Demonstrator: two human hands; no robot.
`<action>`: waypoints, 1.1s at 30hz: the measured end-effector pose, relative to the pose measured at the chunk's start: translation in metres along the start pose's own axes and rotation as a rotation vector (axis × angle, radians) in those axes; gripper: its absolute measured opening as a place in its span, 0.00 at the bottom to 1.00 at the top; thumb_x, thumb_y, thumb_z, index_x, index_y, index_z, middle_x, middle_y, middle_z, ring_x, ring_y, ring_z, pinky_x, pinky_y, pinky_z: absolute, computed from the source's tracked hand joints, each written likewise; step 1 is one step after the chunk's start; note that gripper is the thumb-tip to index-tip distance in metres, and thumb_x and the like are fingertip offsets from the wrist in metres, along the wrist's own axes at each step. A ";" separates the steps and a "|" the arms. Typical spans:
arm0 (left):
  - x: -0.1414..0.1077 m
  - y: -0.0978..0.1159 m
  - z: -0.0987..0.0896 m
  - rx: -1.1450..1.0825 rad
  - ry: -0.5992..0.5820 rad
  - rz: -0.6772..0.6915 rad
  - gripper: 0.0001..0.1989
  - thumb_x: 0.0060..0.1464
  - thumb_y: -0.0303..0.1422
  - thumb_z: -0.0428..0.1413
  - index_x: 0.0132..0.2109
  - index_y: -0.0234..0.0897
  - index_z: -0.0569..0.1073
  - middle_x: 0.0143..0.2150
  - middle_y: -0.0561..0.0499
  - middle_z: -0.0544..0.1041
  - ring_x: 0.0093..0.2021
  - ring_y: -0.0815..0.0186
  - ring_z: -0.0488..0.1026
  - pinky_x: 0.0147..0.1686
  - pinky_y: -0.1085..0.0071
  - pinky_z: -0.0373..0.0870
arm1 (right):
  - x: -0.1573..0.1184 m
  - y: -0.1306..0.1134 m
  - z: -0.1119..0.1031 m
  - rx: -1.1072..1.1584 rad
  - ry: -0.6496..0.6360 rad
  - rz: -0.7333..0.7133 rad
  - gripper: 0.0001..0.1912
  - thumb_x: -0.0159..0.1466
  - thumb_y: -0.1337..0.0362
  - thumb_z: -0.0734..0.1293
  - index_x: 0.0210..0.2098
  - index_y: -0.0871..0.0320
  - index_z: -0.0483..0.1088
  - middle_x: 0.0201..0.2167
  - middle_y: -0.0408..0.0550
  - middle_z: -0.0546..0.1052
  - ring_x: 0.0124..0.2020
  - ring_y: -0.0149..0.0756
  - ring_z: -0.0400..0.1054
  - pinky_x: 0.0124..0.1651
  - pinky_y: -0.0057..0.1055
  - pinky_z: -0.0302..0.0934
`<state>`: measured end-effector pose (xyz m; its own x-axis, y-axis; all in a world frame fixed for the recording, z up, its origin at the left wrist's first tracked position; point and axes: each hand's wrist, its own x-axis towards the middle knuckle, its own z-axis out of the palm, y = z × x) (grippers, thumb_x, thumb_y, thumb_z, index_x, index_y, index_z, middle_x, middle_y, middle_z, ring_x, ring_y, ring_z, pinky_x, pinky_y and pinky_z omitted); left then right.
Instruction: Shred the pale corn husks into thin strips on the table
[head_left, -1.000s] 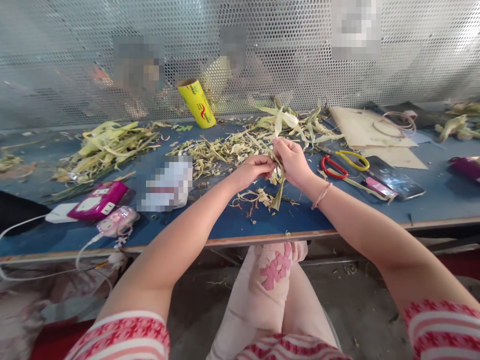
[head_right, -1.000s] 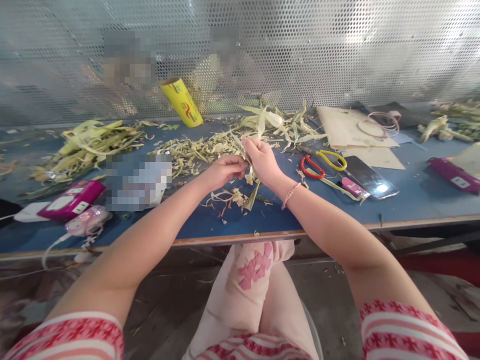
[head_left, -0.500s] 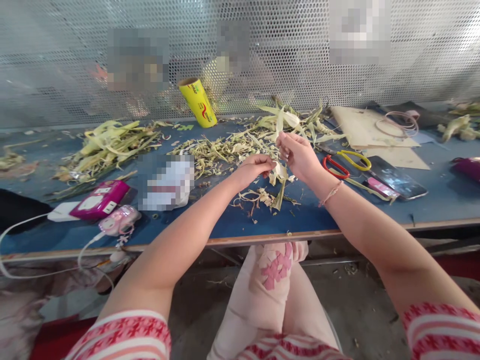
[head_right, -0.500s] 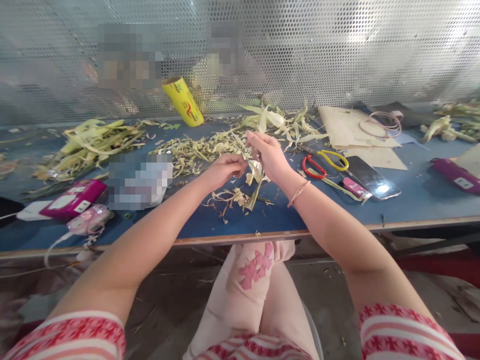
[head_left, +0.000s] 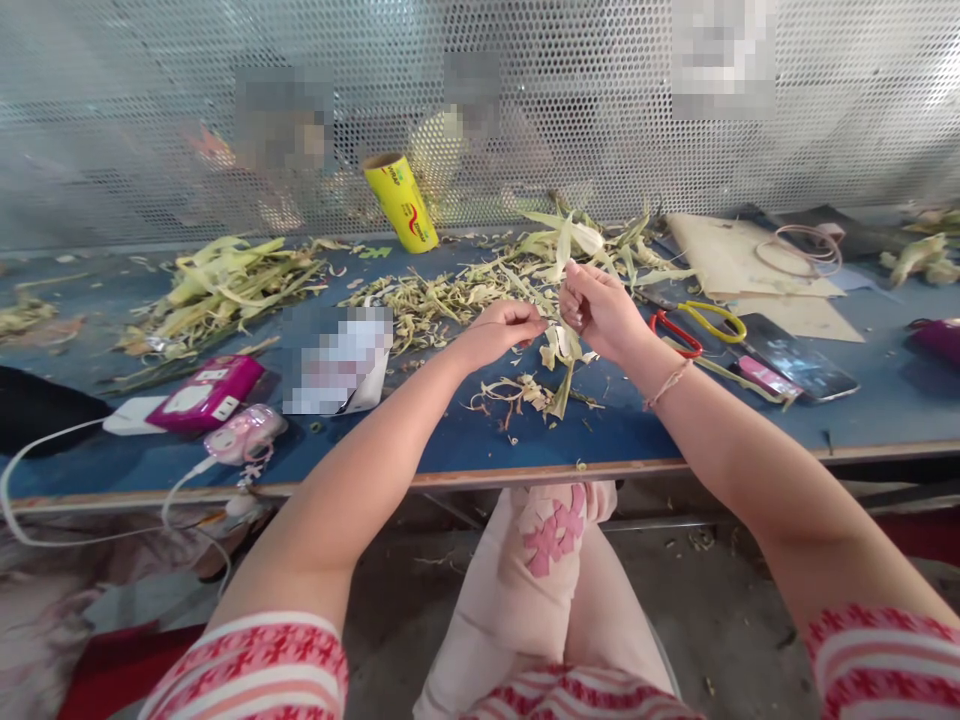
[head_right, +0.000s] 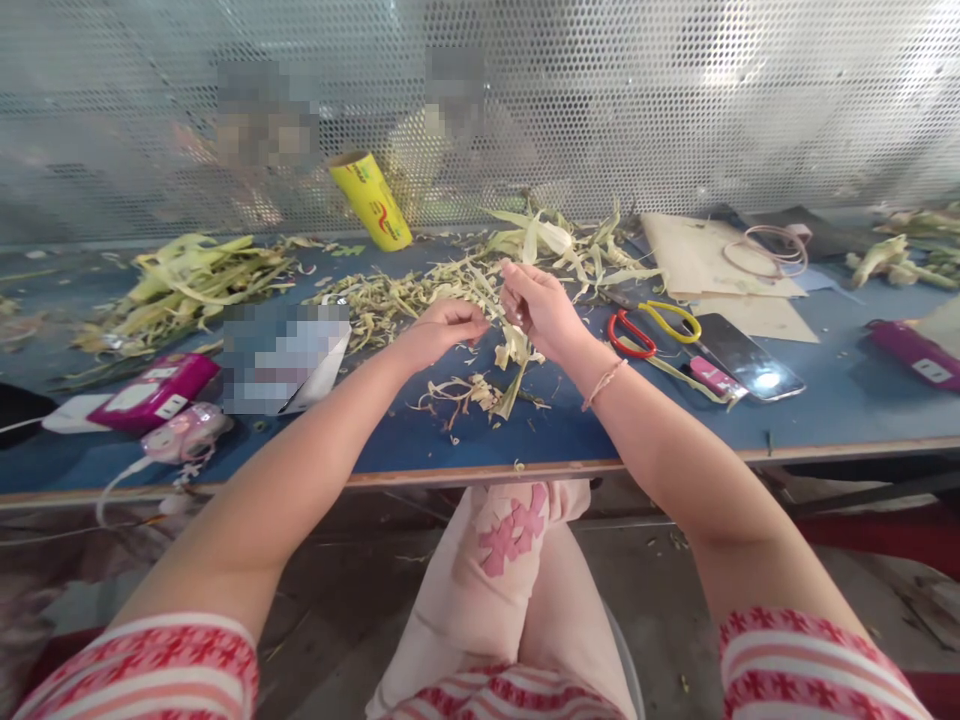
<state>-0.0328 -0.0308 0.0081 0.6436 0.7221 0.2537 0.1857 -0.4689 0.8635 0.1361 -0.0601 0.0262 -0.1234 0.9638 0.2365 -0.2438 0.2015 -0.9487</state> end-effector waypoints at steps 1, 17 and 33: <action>0.000 0.000 0.000 -0.006 -0.009 0.003 0.17 0.54 0.39 0.57 0.22 0.36 0.66 0.21 0.55 0.66 0.24 0.72 0.61 0.29 0.71 0.57 | 0.000 -0.001 0.001 0.002 0.009 -0.003 0.27 0.60 0.45 0.68 0.22 0.55 0.52 0.16 0.36 0.55 0.17 0.23 0.48 0.20 0.26 0.45; 0.001 -0.006 0.000 -0.124 0.086 0.075 0.16 0.52 0.40 0.58 0.22 0.35 0.68 0.21 0.54 0.67 0.24 0.73 0.63 0.30 0.72 0.61 | 0.013 -0.001 -0.011 0.029 0.209 -0.089 0.25 0.63 0.47 0.66 0.23 0.54 0.51 0.17 0.36 0.51 0.18 0.25 0.47 0.22 0.27 0.47; 0.002 -0.013 -0.014 0.148 0.301 0.081 0.12 0.50 0.38 0.61 0.39 0.37 0.72 0.33 0.51 0.72 0.33 0.70 0.67 0.35 0.72 0.66 | 0.022 -0.009 -0.035 0.082 0.356 -0.208 0.28 0.61 0.48 0.68 0.21 0.55 0.49 0.18 0.36 0.49 0.19 0.26 0.48 0.23 0.26 0.53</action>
<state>-0.0443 -0.0156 0.0037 0.4168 0.7866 0.4556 0.2630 -0.5841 0.7679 0.1692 -0.0348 0.0326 0.2727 0.9073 0.3202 -0.3056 0.3972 -0.8653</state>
